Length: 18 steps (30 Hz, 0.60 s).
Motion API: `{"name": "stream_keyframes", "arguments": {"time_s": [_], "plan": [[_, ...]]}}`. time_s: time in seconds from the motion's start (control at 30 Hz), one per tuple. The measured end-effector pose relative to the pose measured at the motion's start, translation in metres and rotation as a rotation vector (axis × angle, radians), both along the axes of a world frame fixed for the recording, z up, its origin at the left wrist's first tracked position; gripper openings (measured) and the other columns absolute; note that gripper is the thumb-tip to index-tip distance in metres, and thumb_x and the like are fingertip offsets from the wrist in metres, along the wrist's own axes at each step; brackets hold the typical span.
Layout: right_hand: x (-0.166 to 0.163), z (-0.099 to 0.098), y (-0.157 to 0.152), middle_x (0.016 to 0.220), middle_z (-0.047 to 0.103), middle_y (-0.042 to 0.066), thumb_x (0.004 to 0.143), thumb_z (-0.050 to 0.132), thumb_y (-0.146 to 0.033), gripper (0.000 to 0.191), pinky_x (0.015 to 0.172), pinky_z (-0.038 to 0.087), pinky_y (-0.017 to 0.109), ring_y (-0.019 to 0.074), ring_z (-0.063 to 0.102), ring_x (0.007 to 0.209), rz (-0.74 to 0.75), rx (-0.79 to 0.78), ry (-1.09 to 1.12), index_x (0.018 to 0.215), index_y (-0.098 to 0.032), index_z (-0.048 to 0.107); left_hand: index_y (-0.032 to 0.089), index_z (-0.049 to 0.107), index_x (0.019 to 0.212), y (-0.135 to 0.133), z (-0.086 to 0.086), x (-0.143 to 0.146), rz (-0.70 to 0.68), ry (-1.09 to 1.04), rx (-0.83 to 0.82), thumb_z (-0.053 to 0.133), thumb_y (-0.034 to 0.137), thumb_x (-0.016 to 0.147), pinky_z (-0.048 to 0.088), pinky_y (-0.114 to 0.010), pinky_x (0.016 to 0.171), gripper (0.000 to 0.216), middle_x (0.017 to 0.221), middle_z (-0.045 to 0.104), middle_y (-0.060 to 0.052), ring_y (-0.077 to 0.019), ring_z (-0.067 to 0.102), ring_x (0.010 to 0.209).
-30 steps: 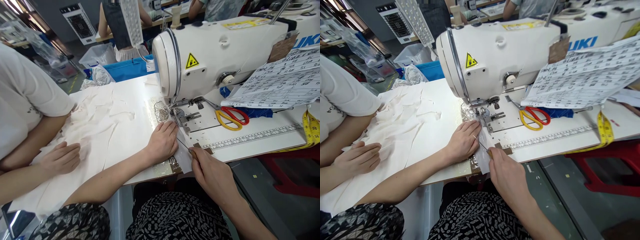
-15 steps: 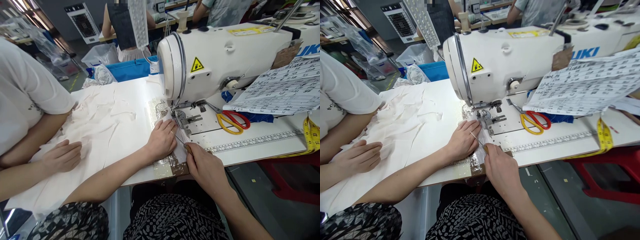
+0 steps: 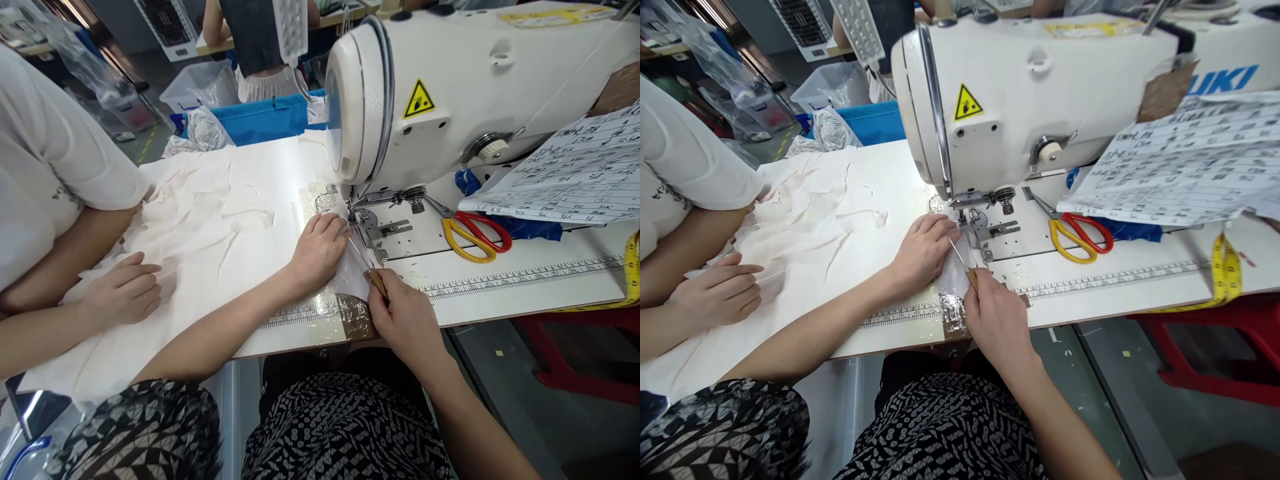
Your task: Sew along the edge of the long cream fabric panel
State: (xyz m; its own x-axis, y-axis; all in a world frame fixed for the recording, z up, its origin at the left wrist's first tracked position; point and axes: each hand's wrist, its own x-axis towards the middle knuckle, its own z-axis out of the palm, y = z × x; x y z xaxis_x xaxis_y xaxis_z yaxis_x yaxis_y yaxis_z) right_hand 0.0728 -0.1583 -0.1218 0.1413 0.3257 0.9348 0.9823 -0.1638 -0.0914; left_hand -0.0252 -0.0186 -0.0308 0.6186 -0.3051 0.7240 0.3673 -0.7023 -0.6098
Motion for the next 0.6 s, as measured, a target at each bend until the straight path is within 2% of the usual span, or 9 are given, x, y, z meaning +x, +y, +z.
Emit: {"name": "stream_keyframes", "arguments": {"time_s": [0.1,0.3,0.6], "plan": [[-0.001,-0.001,0.000,0.067,0.065,0.005,0.090,0.035,-0.020,0.021,0.051,0.036,0.029,0.0236,0.062,0.057,0.019,0.009,0.011,0.097,-0.016,0.055,0.009,0.061,0.122,-0.007,-0.004,-0.002,-0.029,-0.009,0.011,0.040,0.014,0.092,0.038,-0.043,0.109,0.036,0.129,0.060,-0.012,-0.0264,0.048,0.126],[-0.005,0.001,-0.008,0.062,0.063,0.003,0.088,0.037,-0.020,0.019,0.048,0.033,0.027,0.0226,0.061,0.052,0.046,0.011,-0.002,0.092,-0.018,0.056,0.009,0.061,0.123,-0.016,-0.018,-0.004,-0.062,0.058,0.038,0.040,0.030,0.097,0.038,-0.046,0.109,0.039,0.130,0.060,-0.013,-0.0272,0.051,0.125],[0.016,-0.010,-0.032,0.072,0.068,0.004,0.093,0.041,-0.030,0.024,0.045,0.041,0.026,0.0202,0.061,0.050,0.150,0.136,0.074,0.099,-0.017,0.061,0.008,0.056,0.129,-0.014,-0.019,-0.001,-0.017,0.077,0.016,0.037,0.028,0.097,0.033,-0.047,0.112,0.042,0.136,0.056,-0.012,-0.0267,0.049,0.127]]}}
